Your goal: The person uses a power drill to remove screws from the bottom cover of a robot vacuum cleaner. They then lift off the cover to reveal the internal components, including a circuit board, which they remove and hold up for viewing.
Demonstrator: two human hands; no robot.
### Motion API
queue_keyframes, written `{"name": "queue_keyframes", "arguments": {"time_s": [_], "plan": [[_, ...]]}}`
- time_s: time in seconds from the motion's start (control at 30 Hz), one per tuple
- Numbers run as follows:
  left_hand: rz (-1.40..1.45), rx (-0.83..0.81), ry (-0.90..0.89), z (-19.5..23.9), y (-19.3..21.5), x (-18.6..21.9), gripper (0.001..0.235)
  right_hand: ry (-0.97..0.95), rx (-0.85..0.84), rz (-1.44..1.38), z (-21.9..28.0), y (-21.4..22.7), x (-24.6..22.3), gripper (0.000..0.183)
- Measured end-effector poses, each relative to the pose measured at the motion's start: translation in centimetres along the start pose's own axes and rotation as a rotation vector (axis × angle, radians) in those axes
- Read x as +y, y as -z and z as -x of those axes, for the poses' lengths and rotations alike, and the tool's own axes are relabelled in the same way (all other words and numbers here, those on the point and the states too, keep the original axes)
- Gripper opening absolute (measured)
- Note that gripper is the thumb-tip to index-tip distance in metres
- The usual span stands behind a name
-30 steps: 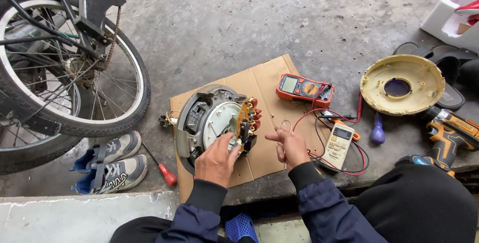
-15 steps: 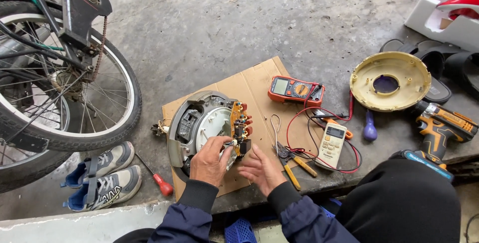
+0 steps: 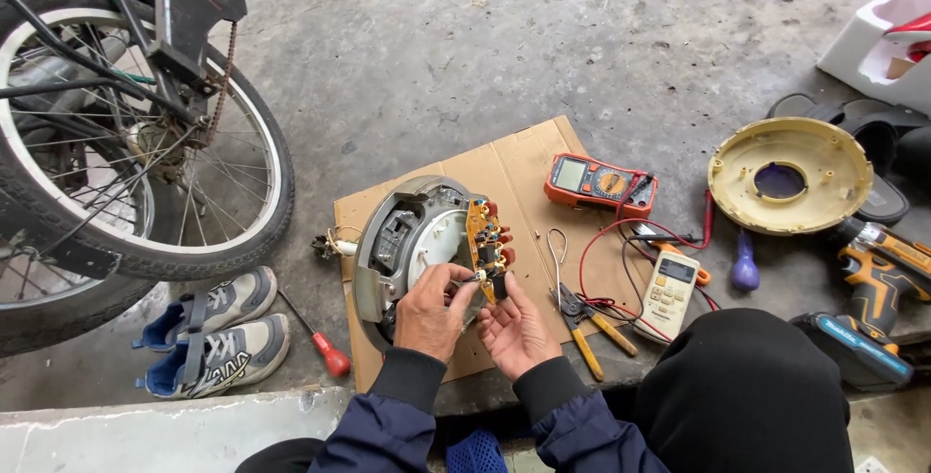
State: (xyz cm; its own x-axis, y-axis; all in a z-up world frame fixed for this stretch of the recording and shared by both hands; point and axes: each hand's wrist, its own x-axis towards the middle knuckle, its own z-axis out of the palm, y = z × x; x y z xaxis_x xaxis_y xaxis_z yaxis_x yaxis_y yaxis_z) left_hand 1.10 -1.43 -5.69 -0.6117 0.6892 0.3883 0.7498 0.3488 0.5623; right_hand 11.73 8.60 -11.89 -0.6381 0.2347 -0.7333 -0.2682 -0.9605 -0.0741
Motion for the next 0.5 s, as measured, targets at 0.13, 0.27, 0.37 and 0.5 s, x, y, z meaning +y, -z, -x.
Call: {"name": "queue_keyframes", "arguments": {"time_s": [0.13,0.27,0.37,0.5], "plan": [[-0.021,-0.031,0.004,-0.1,0.5,-0.1,0.012,0.079,-0.049,-0.035,0.5,-0.7,0.0,0.051],[-0.032,-0.091,0.101,-0.3,1.9,1.2,0.033,0.076,-0.065,-0.066,0.1,-0.6,0.2,0.044],[0.024,-0.076,0.031,-0.2,2.1,1.3,0.014,0.095,-0.046,-0.092,0.1,-0.6,0.3,0.037],[-0.056,-0.156,0.102,-0.1,1.7,0.3,0.013,0.091,-0.092,-0.105,-0.4,-0.2,0.5,0.038]]}}
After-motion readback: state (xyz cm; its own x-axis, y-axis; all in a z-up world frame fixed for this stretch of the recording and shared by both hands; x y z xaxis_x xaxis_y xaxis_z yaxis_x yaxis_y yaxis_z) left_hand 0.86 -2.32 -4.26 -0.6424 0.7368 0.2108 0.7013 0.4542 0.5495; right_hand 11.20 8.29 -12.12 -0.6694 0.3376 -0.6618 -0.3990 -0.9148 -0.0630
